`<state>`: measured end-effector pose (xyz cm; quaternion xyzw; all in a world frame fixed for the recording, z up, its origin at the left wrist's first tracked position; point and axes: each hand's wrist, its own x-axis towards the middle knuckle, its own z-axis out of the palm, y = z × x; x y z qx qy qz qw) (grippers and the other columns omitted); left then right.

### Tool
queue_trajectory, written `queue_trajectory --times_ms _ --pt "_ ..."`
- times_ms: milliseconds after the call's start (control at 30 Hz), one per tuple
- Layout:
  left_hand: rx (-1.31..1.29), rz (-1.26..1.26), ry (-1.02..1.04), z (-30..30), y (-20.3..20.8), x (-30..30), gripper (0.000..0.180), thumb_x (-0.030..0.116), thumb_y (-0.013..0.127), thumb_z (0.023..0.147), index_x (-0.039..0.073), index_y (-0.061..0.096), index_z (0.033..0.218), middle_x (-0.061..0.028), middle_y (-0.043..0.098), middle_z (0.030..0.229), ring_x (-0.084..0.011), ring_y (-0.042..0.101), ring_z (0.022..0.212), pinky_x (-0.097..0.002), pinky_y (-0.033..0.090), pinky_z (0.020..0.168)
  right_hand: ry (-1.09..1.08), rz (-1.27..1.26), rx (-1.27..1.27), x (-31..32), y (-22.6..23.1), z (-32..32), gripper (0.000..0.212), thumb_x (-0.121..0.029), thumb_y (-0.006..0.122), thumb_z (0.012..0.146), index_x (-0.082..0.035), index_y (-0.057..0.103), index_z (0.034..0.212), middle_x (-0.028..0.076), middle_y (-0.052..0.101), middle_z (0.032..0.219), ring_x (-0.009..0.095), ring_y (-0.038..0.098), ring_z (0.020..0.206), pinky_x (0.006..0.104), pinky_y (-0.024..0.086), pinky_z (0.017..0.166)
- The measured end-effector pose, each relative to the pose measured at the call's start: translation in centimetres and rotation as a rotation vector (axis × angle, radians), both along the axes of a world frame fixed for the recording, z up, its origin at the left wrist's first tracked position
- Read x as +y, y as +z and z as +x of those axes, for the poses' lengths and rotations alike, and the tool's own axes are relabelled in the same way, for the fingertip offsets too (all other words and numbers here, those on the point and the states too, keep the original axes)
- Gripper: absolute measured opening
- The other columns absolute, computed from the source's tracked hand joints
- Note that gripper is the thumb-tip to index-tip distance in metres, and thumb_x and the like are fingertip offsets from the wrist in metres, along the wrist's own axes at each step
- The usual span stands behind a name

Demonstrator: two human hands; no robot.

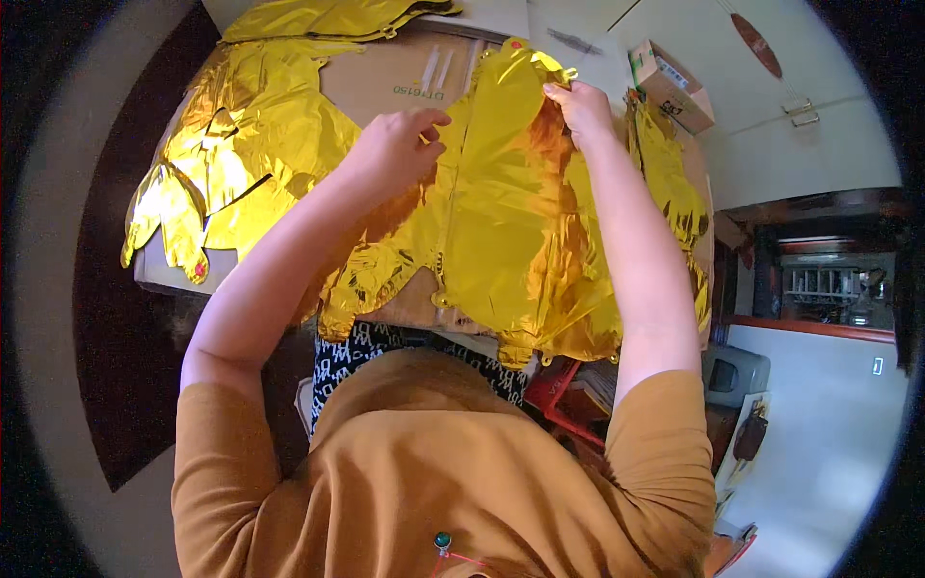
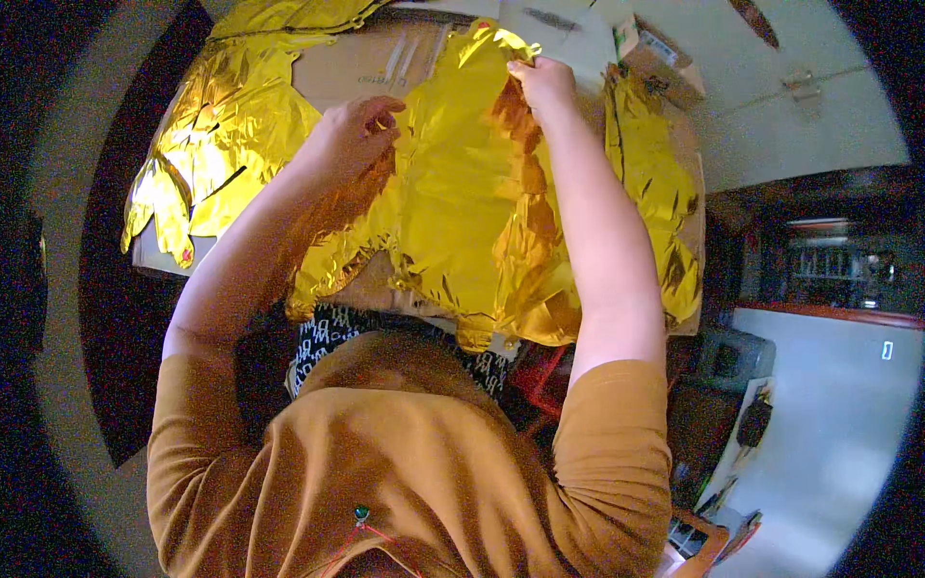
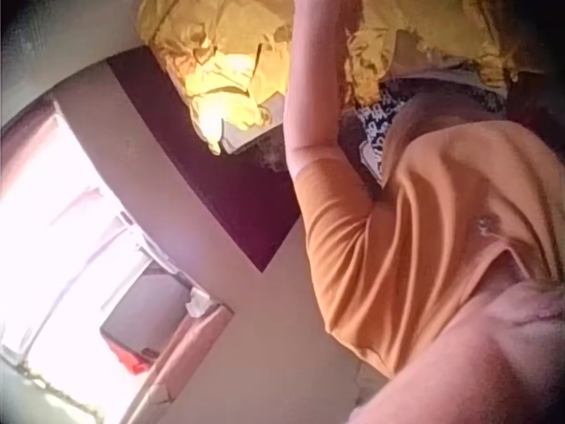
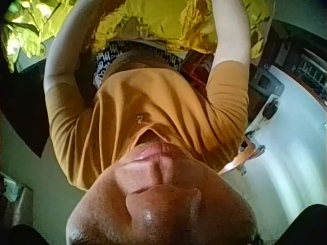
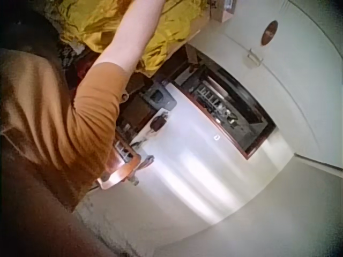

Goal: Folding and inserting gold foil pouches into cardboard packaging.

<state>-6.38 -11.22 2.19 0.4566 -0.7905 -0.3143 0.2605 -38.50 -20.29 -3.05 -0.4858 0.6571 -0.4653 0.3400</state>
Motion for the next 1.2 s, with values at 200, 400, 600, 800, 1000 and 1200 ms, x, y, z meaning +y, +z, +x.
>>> queue_trajectory --times_ms 200,400,600,800,1000,1200 --pt "0.038 -0.273 -0.115 0.6 -0.9 0.8 0.032 0.017 0.071 0.080 0.003 0.067 0.109 -0.0142 0.066 0.108 -0.0337 0.062 0.101 -0.0415 0.050 0.090 -0.031 0.069 0.218 1.3 2.3 3.4 0.024 -0.013 0.074 0.084 0.005 0.068 0.099 0.005 0.068 0.085 0.012 0.059 0.072 0.0285 0.047 0.067" --pt "-0.016 -0.457 -0.429 -1.4 -1.5 2.6 0.034 0.024 0.074 0.076 0.008 0.069 0.106 -0.0111 0.062 0.111 -0.0323 0.055 0.112 -0.0431 0.044 0.097 -0.045 -0.052 0.401 2.4 2.1 1.7 0.045 -0.019 0.078 0.082 0.006 0.062 0.116 0.009 0.068 0.100 0.014 0.061 0.087 0.0283 0.049 0.075" --pt "-0.044 -0.454 -0.475 -1.1 -2.6 3.1 0.041 0.023 0.077 0.074 0.007 0.067 0.111 -0.0152 0.060 0.117 -0.0354 0.055 0.113 -0.0456 0.043 0.098 0.323 -0.110 0.513 16.1 8.0 4.9 0.035 -0.028 0.071 0.089 -0.004 0.066 0.113 0.009 0.069 0.099 0.019 0.065 0.090 0.0332 0.052 0.083" --pt "-0.035 -0.469 -0.460 -1.4 -2.5 3.4 0.041 0.023 0.076 0.075 0.007 0.068 0.111 -0.0155 0.060 0.118 -0.0356 0.055 0.113 -0.0452 0.044 0.096 0.709 0.327 0.492 32.6 10.4 1.6 0.026 -0.031 0.068 0.090 -0.005 0.072 0.091 0.011 0.070 0.080 0.017 0.064 0.071 0.0324 0.049 0.066" --pt "-0.054 -0.455 -0.475 -1.4 -2.5 3.3 0.041 0.023 0.076 0.075 0.005 0.067 0.111 -0.0162 0.060 0.119 -0.0365 0.054 0.115 -0.0447 0.044 0.099 -0.225 0.371 0.332 42.1 5.2 2.6 0.038 -0.038 0.069 0.090 0.000 0.068 0.085 0.010 0.065 0.068 0.015 0.062 0.063 0.0298 0.048 0.060" --pt "-0.069 -0.472 -0.479 -1.3 -2.0 3.9 0.039 0.023 0.074 0.077 0.005 0.067 0.112 -0.0169 0.059 0.122 -0.0367 0.054 0.116 -0.0448 0.044 0.099 -0.363 0.306 -0.266 42.6 1.5 6.5 0.034 -0.037 0.068 0.091 -0.003 0.068 0.093 0.008 0.069 0.082 0.012 0.061 0.066 0.0264 0.049 0.060"
